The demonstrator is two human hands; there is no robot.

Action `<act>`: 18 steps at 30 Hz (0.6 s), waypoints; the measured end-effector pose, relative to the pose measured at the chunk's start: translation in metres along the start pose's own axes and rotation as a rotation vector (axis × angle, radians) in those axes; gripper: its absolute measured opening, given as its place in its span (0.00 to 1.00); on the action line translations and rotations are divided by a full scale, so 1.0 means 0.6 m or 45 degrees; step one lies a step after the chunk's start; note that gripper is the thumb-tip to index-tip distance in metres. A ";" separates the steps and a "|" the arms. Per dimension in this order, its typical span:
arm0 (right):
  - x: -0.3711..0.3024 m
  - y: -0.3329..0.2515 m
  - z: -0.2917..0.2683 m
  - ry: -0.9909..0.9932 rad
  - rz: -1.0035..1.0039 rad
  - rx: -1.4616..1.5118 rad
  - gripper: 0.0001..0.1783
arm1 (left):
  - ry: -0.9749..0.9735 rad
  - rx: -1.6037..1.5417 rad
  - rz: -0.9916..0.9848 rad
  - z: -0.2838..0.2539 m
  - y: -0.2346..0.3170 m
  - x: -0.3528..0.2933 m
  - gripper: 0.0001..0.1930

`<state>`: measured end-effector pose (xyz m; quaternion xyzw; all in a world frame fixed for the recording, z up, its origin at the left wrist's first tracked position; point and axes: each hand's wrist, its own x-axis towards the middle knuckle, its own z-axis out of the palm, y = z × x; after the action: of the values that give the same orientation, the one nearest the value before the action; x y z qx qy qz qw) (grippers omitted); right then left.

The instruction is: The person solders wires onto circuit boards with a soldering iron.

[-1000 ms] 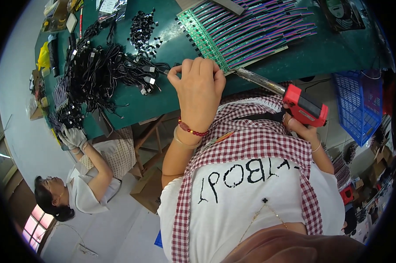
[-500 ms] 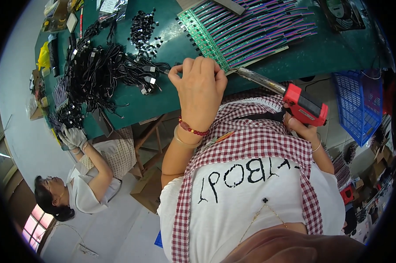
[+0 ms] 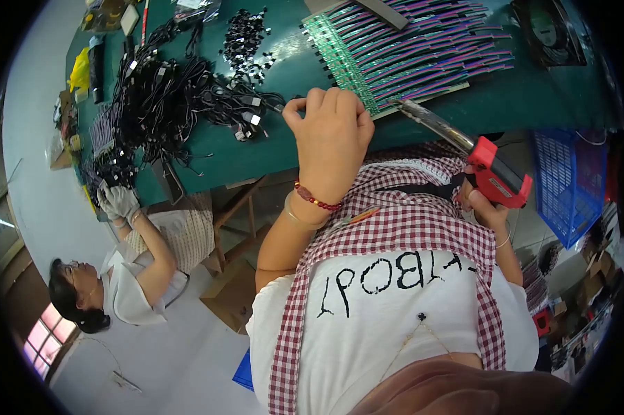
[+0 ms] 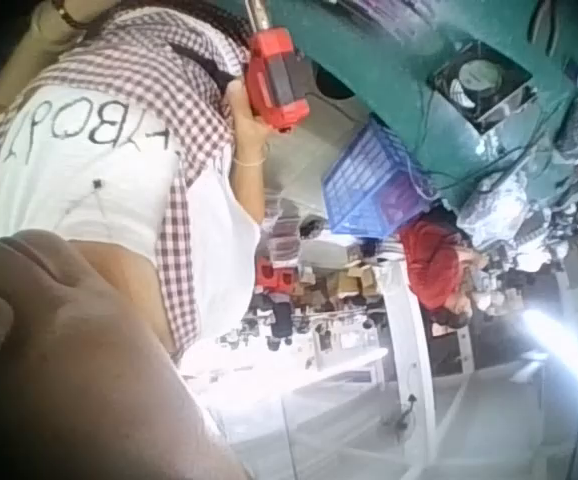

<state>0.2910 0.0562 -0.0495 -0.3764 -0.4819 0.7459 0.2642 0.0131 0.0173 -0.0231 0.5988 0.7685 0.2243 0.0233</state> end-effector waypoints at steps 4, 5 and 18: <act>0.006 0.001 -0.002 0.037 -0.094 -0.026 0.26 | 0.000 0.012 -0.001 -0.001 0.002 0.000 0.08; 0.009 -0.001 0.000 0.031 -0.094 -0.028 0.26 | 0.004 0.014 -0.006 0.000 0.002 -0.001 0.08; 0.048 -0.040 0.029 0.071 -0.278 0.146 0.25 | 0.041 0.049 -0.051 0.002 0.003 -0.003 0.06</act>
<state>0.2609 0.0784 -0.0321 -0.3264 -0.4689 0.7283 0.3784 0.0156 0.0165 -0.0241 0.5799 0.7848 0.2186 0.0037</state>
